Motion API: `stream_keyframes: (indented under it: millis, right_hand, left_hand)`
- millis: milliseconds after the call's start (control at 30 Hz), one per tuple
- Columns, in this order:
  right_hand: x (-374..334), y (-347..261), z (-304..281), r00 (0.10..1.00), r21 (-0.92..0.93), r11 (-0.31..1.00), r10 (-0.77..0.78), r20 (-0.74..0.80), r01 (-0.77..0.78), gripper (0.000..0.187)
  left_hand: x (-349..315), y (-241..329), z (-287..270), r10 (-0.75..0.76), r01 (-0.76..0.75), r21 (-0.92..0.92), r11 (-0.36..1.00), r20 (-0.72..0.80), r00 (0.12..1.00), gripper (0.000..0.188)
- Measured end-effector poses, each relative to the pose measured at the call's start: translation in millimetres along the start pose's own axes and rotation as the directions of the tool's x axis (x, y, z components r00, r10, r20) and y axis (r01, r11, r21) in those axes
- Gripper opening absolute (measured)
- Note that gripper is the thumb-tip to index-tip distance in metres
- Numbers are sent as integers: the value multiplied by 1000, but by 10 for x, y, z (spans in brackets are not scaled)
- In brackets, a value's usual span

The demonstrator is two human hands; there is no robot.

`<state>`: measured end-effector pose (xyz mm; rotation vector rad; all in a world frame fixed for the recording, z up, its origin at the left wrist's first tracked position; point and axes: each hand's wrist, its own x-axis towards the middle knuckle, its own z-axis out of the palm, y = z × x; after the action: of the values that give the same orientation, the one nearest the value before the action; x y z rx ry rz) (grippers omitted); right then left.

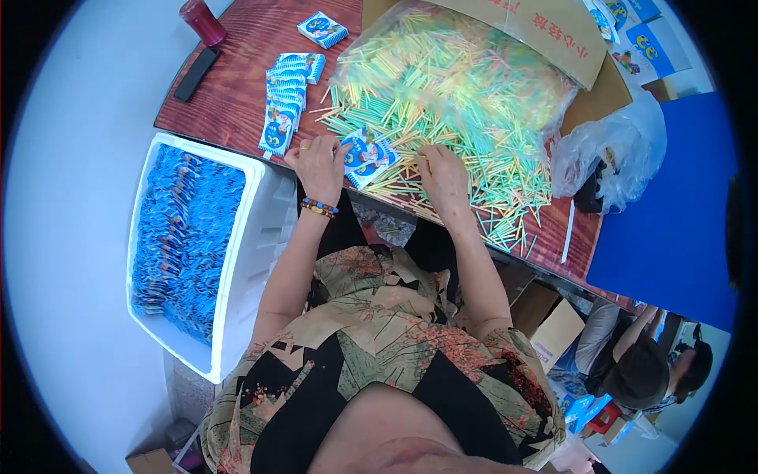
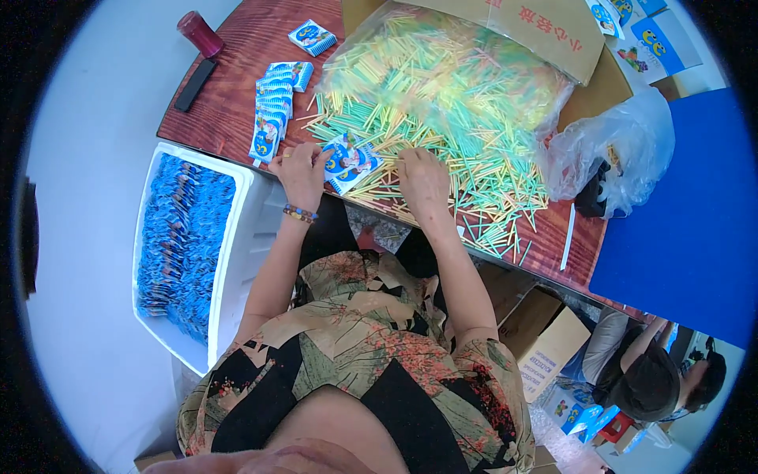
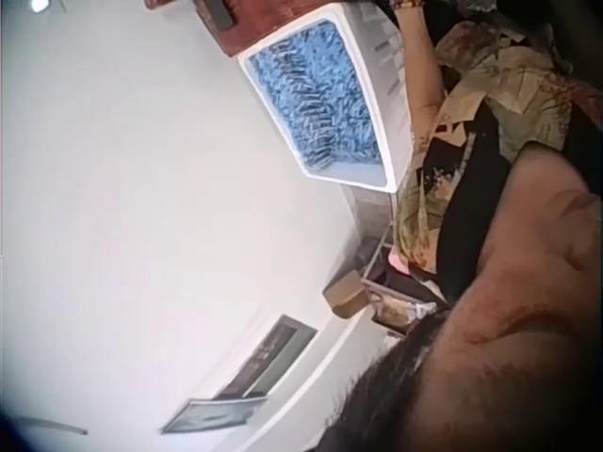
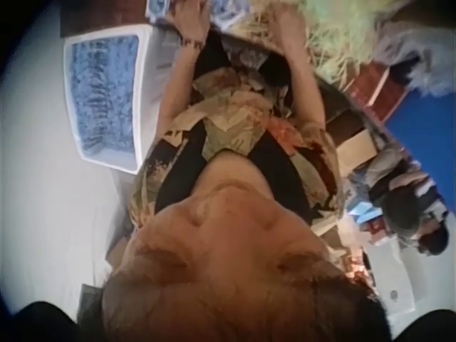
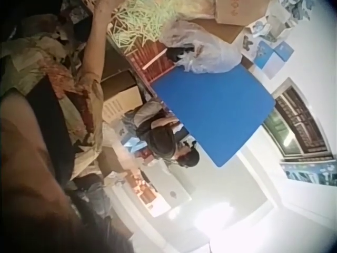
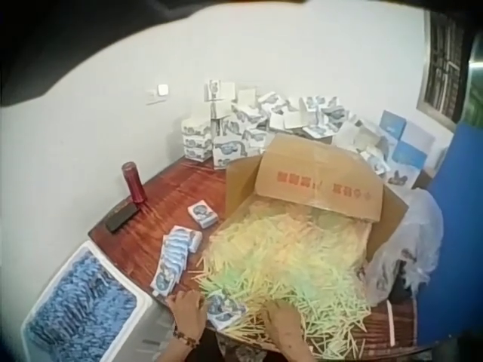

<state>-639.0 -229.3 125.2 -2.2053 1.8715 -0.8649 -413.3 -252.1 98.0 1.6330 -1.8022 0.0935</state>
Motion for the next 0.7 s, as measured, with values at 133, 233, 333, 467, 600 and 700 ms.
stream_keyframes:
  millis: [133,233,333,467,600,700]
  right_hand:
    - [83,-119,20,999,99,995,-33,35,30,15]
    - [215,-297,138,1000,355,935,-10,-4,11,16]
    - [369,-346,197,984,698,697,76,159,-166,17]
    - [445,-333,244,876,809,411,-49,479,-420,16]
    - [347,-384,160,910,860,335,-15,414,-385,15]
    - [293,-391,138,903,869,277,-11,429,-410,15]
  left_hand:
    - [42,-66,-46,-28,27,-10,1000,-79,996,18]
    - [103,-100,-155,44,-55,-95,994,-109,993,16]
    - [175,52,-396,91,-94,-226,970,-21,996,13]
    - [180,138,-484,-3,60,-506,861,114,993,11]
    - [88,186,-422,-301,476,-865,162,416,858,10]
    - [-9,188,-322,-253,544,-837,66,513,820,17]
